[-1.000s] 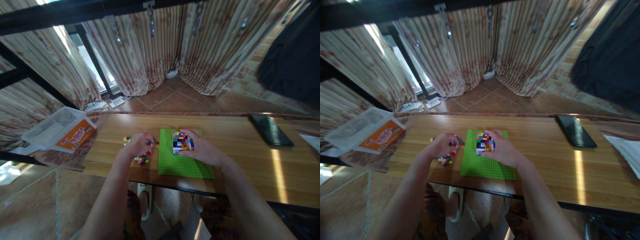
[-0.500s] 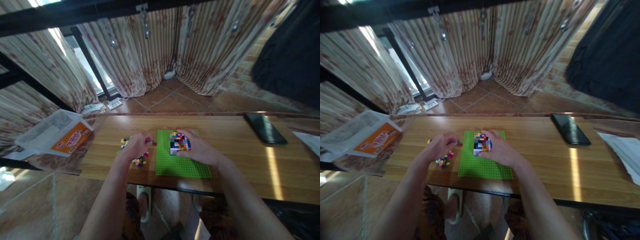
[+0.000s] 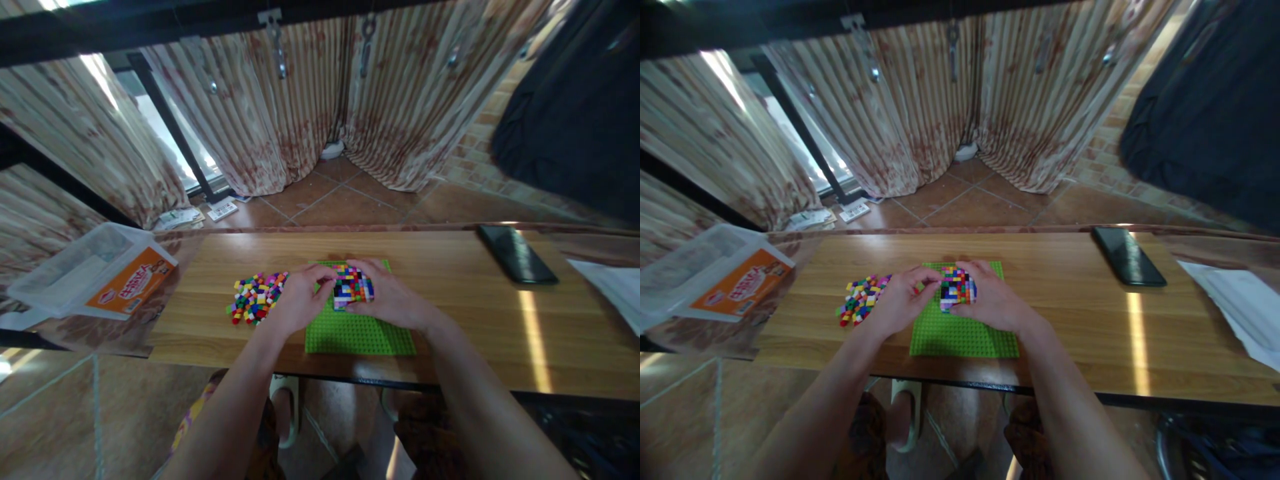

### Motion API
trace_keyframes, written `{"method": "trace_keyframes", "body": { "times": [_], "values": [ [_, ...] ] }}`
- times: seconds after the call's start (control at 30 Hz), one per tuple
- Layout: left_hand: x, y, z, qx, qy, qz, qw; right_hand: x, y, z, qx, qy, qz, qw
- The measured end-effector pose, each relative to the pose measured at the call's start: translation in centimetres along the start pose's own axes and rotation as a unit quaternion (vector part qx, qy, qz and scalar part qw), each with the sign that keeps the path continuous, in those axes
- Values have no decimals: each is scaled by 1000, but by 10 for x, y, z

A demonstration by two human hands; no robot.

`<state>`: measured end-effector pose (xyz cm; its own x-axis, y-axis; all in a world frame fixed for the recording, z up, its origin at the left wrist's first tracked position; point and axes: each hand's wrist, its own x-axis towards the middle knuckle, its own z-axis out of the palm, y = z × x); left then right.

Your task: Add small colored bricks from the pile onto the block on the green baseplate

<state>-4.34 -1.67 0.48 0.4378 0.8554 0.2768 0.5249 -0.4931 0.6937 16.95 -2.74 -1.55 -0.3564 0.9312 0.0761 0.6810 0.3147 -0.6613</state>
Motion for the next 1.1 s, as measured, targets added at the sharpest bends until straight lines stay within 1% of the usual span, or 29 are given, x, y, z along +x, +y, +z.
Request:
{"method": "trace_keyframes", "body": {
  "times": [0.37,0.47,0.57,0.8,1.1],
  "values": [
    [2,1,15,42,21,33,998,0,1,1,3,7,-17,1000],
    [2,2,19,50,41,39,997,1,1,2,0,5,-12,1000],
    [4,2,24,61,60,27,996,1,1,1,-5,8,-10,1000],
    [8,3,30,37,67,-13,997,1,-3,-1,-2,-4,-9,1000],
    [7,6,29,49,64,-24,996,1,-3,-1,2,3,-17,1000]
  ]
}}
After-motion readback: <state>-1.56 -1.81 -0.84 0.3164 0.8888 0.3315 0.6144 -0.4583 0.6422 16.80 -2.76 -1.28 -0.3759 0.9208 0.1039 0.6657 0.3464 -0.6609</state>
